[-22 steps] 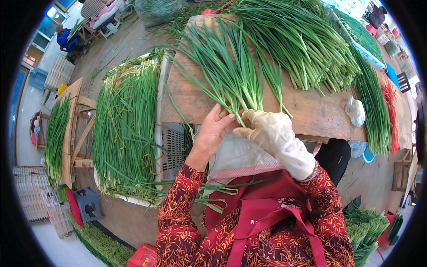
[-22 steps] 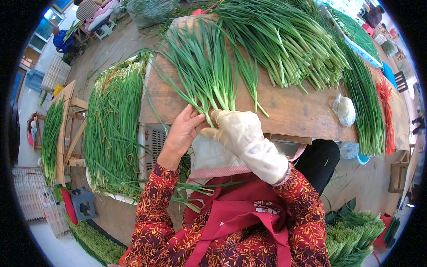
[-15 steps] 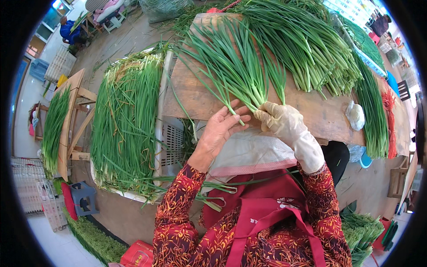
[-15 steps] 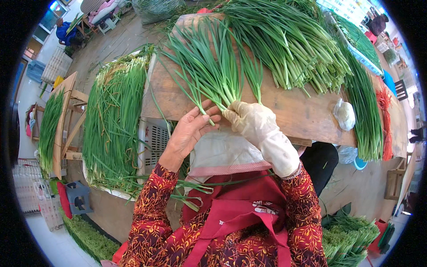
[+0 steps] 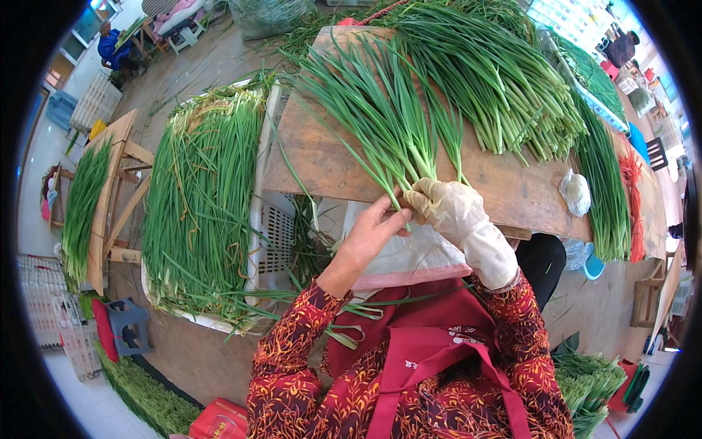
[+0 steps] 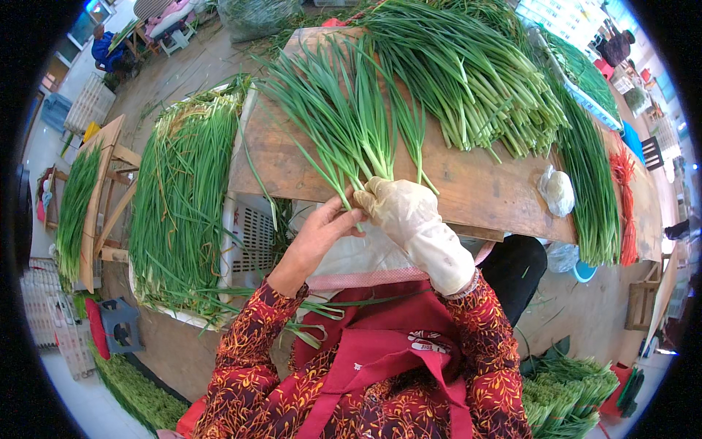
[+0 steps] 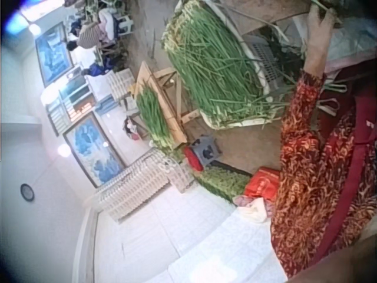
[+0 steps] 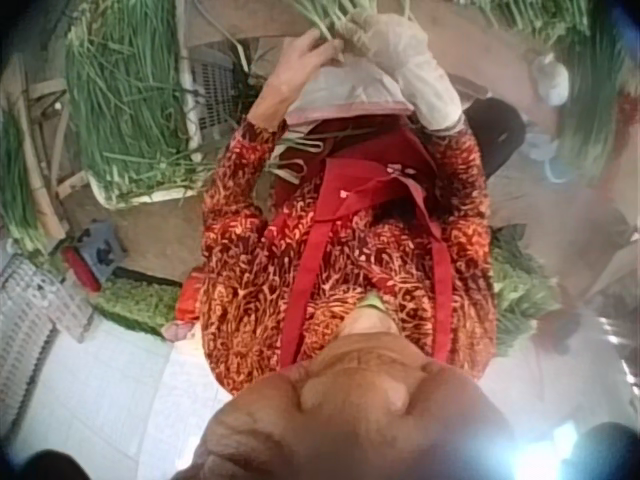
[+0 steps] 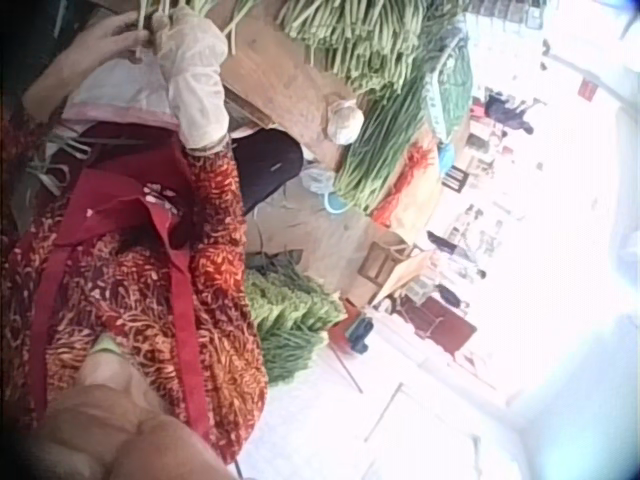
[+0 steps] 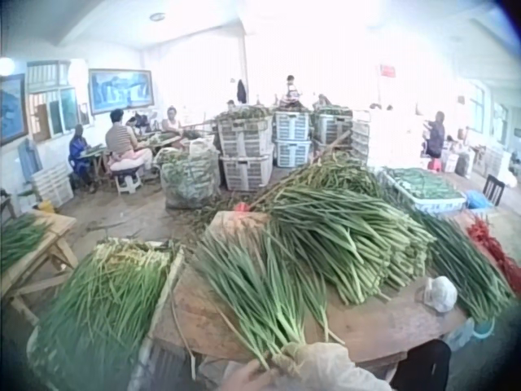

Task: The person sorts chives by stripping damaged leaves from individual stalks by hand and arranging them into bunches on a wooden table.

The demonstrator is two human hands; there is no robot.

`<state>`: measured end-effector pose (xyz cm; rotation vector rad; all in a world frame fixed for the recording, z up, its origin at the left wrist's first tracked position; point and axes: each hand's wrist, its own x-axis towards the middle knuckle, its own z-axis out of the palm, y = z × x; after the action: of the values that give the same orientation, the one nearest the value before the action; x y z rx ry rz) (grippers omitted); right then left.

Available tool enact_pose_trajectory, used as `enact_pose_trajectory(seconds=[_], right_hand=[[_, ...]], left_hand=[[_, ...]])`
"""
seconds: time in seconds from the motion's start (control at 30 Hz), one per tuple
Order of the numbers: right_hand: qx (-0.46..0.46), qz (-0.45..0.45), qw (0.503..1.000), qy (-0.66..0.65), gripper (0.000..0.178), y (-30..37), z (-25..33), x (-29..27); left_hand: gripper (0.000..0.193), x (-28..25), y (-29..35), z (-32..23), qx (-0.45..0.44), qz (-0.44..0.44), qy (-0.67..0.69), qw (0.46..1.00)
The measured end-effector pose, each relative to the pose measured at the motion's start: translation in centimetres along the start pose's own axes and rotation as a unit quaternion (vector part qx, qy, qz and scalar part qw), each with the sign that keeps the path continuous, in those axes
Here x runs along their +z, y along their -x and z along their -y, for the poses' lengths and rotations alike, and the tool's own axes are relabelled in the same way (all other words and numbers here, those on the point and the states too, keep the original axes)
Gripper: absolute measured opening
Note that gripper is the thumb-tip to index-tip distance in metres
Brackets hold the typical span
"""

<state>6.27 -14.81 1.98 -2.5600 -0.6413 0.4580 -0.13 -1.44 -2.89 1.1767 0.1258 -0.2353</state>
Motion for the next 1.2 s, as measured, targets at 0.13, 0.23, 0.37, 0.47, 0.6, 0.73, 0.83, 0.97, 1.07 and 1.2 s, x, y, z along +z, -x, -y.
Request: enact_pose_trajectory(seconds=[0.13, 0.23, 0.37, 0.47, 0.6, 0.73, 0.83, 0.97, 1.07, 1.2], right_hand=[[0.010, -0.014, 1.000, -0.026, 0.025, 0.1, -0.3, 0.0], [0.010, -0.055, 0.998, -0.008, 0.024, 0.8, 0.6, 0.0], [0.039, -0.033, 0.998, -0.040, 0.030, 1.6, 1.0, -0.3], [0.032, -0.018, 0.998, -0.054, 0.030, 1.4, 0.6, 0.3], [0.007, -0.038, 0.997, -0.070, 0.026, 1.4, 0.6, 1.0], [-0.049, -0.053, 0.997, -0.004, 0.027, 2.0, 1.2, 1.3], [0.047, 0.012, 0.997, -0.054, 0.039, 2.2, 0.1, -0.2], [0.031, -0.085, 0.987, -0.130, 0.032, 1.0, -1.5, -1.5], [0.032, -0.045, 0.996, -0.064, 0.028, 0.8, -1.0, -1.2], [0.038, -0.036, 0.986, -0.159, 0.028, 0.6, -1.8, 0.5]], left_hand=[[0.041, 0.2, 0.2, -0.4, -0.018, 0.026, -0.006, 0.999], [0.040, 0.1, 0.3, -0.7, -0.037, -0.004, 0.068, 0.997], [0.039, 0.7, 0.1, -1.0, -0.021, -0.017, 0.127, 0.991], [0.039, 0.0, 0.0, -0.2, 0.004, -0.032, 0.195, 0.980], [0.039, -0.1, -0.3, 0.1, -0.038, -0.028, 0.230, 0.972], [0.034, 0.4, -0.6, -0.4, -0.033, -0.019, 0.253, 0.967], [0.031, 0.1, -0.8, 0.2, -0.035, -0.041, 0.216, 0.975], [0.029, 0.5, -1.0, 0.0, -0.014, -0.008, 0.248, 0.969], [0.029, 0.8, -1.1, -0.1, -0.021, -0.023, 0.272, 0.962], [0.029, 0.3, -0.8, 0.6, -0.004, -0.041, 0.236, 0.971]])
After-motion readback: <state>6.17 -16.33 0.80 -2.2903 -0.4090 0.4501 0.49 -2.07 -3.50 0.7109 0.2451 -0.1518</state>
